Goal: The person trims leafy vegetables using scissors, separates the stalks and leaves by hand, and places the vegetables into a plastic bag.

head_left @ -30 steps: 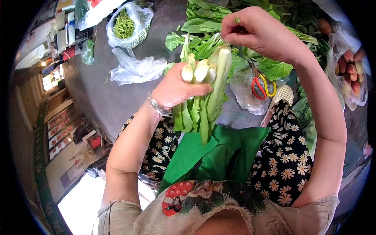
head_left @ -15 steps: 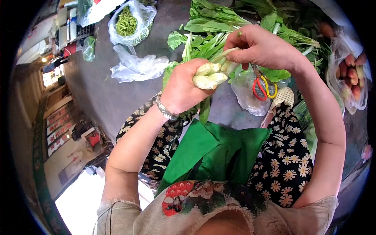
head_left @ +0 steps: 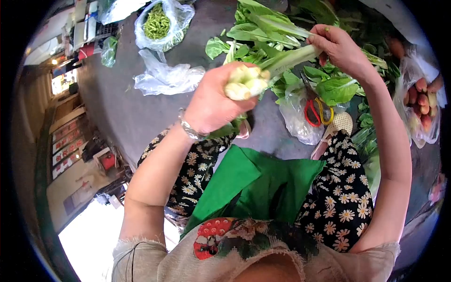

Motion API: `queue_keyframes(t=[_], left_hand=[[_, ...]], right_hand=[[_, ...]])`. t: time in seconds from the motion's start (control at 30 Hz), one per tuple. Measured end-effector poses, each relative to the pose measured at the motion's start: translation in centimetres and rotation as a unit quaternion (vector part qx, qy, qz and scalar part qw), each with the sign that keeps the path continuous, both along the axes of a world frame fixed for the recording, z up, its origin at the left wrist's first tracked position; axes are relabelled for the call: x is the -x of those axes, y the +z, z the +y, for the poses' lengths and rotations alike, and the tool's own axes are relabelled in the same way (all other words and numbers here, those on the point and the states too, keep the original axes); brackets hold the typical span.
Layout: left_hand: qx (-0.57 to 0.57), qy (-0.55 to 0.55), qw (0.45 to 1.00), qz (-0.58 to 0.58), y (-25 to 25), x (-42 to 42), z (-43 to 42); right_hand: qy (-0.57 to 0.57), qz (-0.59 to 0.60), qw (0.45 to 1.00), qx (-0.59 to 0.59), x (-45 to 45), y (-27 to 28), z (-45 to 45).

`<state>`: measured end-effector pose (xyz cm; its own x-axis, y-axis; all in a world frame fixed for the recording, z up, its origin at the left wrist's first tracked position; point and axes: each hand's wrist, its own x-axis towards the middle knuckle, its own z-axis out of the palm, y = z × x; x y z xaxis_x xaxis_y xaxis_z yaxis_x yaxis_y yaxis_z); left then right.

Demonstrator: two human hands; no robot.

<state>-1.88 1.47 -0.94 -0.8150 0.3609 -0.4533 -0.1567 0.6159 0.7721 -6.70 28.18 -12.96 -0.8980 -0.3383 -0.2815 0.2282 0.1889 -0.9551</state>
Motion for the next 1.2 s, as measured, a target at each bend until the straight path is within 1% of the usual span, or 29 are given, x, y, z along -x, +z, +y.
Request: queue_keyframes(t=[0.07,0.13,0.17,0.2,0.27,0.3,0.33,0.37,0.4,0.43,0.47,0.5,0.53,0.6,0.63,0.67,0.7,0.73,0.77,0.8,0.83,0.87,0.9,0.93,1.0,1.07,1.13,1.17,1.2], left_hand=[[-0.008,-0.016,1.000,0.015,-0.9,-0.3,-0.3],[0.048,-0.104,0.982,0.153,-1.3,-0.3,-0.2],[0.029,-0.095,0.988,0.121,-1.2,-0.3,0.0],[0.014,-0.104,0.980,0.170,-1.5,-0.3,0.0],[0.103,-0.165,0.946,0.260,-2.2,-0.4,-0.1],[0.105,-0.161,0.946,0.261,-2.2,-0.6,0.0],[0.134,-0.177,0.935,0.276,-2.2,-0.9,0.1],[0.163,-0.194,0.923,0.289,-2.0,-1.0,0.3],[0.162,-0.194,0.923,0.288,-1.9,-1.0,0.3],[0.178,-0.206,0.930,0.247,-1.7,-1.0,0.2],[0.193,-0.218,0.934,0.205,-1.5,-1.0,0.2],[0.172,-0.239,0.930,0.218,-1.5,-0.8,0.0],[0.167,-0.241,0.931,0.216,-1.2,-0.5,-0.3],[0.053,-0.214,0.957,0.190,-1.0,0.0,-1.1],[-0.090,-0.110,0.987,0.077,-1.4,-0.3,-1.6],[-0.082,-0.074,0.993,0.037,-0.5,-0.4,-1.5],[-0.074,-0.036,0.997,-0.002,0.4,-0.5,-1.4],[-0.051,-0.035,0.998,0.003,1.4,-0.2,-1.4],[0.025,-0.104,0.994,0.033,1.8,0.6,-2.1],[0.021,-0.104,0.994,0.033,1.9,0.8,-2.1],[-0.073,-0.018,0.997,-0.007,2.3,0.6,-2.0],[-0.167,0.068,0.982,-0.049,2.5,0.4,-1.9],[-0.158,0.089,0.981,-0.072,2.8,0.5,-1.9],[-0.162,0.088,0.980,-0.072,2.7,0.6,-2.0],[-0.178,0.080,0.979,-0.054,2.5,0.9,-2.2],[-0.162,0.062,0.981,-0.082,2.8,1.0,-2.0],[-0.173,0.091,0.974,-0.117,2.7,0.8,-1.4],[-0.170,0.109,0.971,-0.128,2.4,0.8,-1.6],[-0.170,0.109,0.970,-0.132,3.2,1.1,-1.1]], right_hand=[[0.012,-0.017,0.999,0.043,-0.3,0.7,-1.0],[-0.006,-0.034,0.997,0.074,-1.2,2.0,-2.8],[-0.013,-0.033,0.997,0.066,-1.7,3.2,-3.7],[-0.013,-0.038,0.996,0.084,-2.1,3.6,-4.4],[-0.014,-0.042,0.991,0.127,-3.0,4.2,-5.9],[-0.013,-0.028,0.989,0.145,-3.5,4.1,-6.6],[-0.019,-0.046,0.988,0.144,-4.0,5.1,-7.0],[-0.014,-0.021,0.990,0.136,-4.3,5.0,-7.3],[-0.011,0.005,0.992,0.127,-4.6,4.7,-7.5],[-0.012,0.003,0.992,0.125,-4.6,4.7,-7.3],[-0.013,-0.027,0.990,0.138,-4.3,4.6,-7.0],[-0.015,-0.058,0.987,0.151,-4.0,4.5,-6.6],[-0.048,-0.076,0.983,0.161,-3.3,4.1,-5.9],[-0.053,-0.037,0.994,0.085,-1.1,1.1,-2.9],[-0.077,-0.001,0.996,0.035,-0.2,-1.2,-0.7],[-0.100,0.036,0.994,-0.015,0.6,-4.3,1.9],[-0.104,0.102,0.965,-0.217,1.4,-9.7,6.4],[-0.101,0.163,0.892,-0.408,1.6,-13.4,9.5],[-0.100,0.161,0.892,-0.412,0.8,-12.8,9.7],[-0.101,0.199,0.824,-0.521,-0.5,-11.4,9.6],[-0.099,0.235,0.741,-0.621,-0.9,-9.7,9.3],[-0.086,0.193,0.795,-0.568,-0.2,-8.4,7.9],[-0.074,0.270,0.832,-0.480,0.4,-9.3,6.9],[-0.061,0.343,0.855,-0.384,1.1,-10.9,5.5],[0.006,0.315,0.898,-0.309,2.0,-10.8,0.1],[0.100,0.319,0.898,-0.285,2.7,-12.6,-5.0],[0.164,0.298,0.898,-0.279,2.8,-12.5,-8.6],[0.162,0.297,0.899,-0.278,3.0,-13.4,-9.4],[0.188,0.283,0.886,-0.316,3.5,-13.5,-9.1]])
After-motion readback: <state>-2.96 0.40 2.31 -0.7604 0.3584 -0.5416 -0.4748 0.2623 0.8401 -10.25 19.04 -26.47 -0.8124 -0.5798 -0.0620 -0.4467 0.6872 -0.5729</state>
